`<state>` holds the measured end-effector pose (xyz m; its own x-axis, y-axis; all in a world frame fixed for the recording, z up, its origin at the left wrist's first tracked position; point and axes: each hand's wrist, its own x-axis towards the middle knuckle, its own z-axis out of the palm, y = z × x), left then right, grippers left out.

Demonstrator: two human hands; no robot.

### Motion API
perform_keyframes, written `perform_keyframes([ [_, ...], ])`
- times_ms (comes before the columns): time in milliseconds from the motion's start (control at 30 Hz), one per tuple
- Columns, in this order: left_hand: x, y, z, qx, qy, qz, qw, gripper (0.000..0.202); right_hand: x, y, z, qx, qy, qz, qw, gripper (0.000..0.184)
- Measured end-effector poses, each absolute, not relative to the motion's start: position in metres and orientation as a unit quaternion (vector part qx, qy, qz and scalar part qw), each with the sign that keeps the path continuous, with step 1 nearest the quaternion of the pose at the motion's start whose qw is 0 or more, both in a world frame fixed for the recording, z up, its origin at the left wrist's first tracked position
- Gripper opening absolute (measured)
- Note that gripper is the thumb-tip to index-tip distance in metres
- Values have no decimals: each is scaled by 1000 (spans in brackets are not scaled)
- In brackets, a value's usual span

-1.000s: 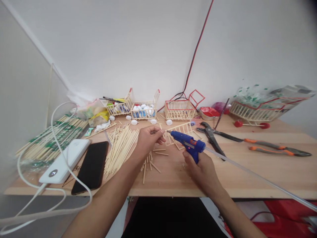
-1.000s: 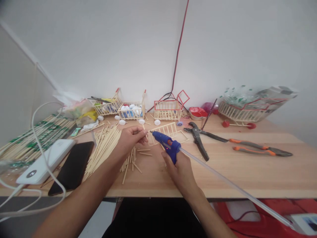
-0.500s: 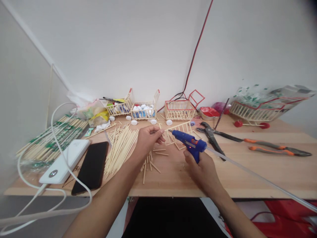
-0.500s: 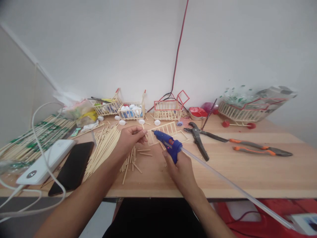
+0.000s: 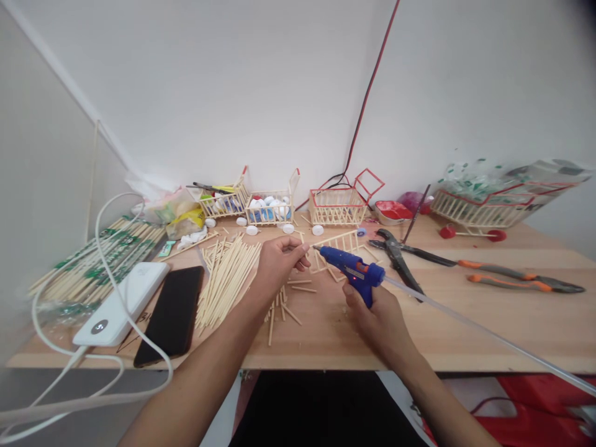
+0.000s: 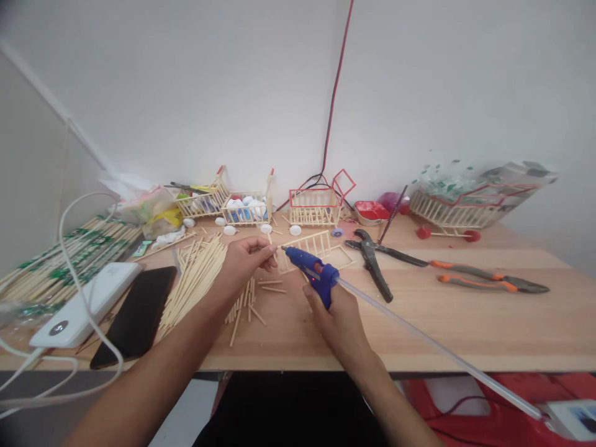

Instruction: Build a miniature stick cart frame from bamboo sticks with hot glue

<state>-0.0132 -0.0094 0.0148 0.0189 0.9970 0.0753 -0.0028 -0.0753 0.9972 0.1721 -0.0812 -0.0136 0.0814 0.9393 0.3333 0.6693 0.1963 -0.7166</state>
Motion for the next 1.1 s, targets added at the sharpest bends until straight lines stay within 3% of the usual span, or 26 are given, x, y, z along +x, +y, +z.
perform_keyframes([
  [1100,-13,-9,13,524,465,520,489,18,172,-80,-11,-608,-661,178,401,40],
])
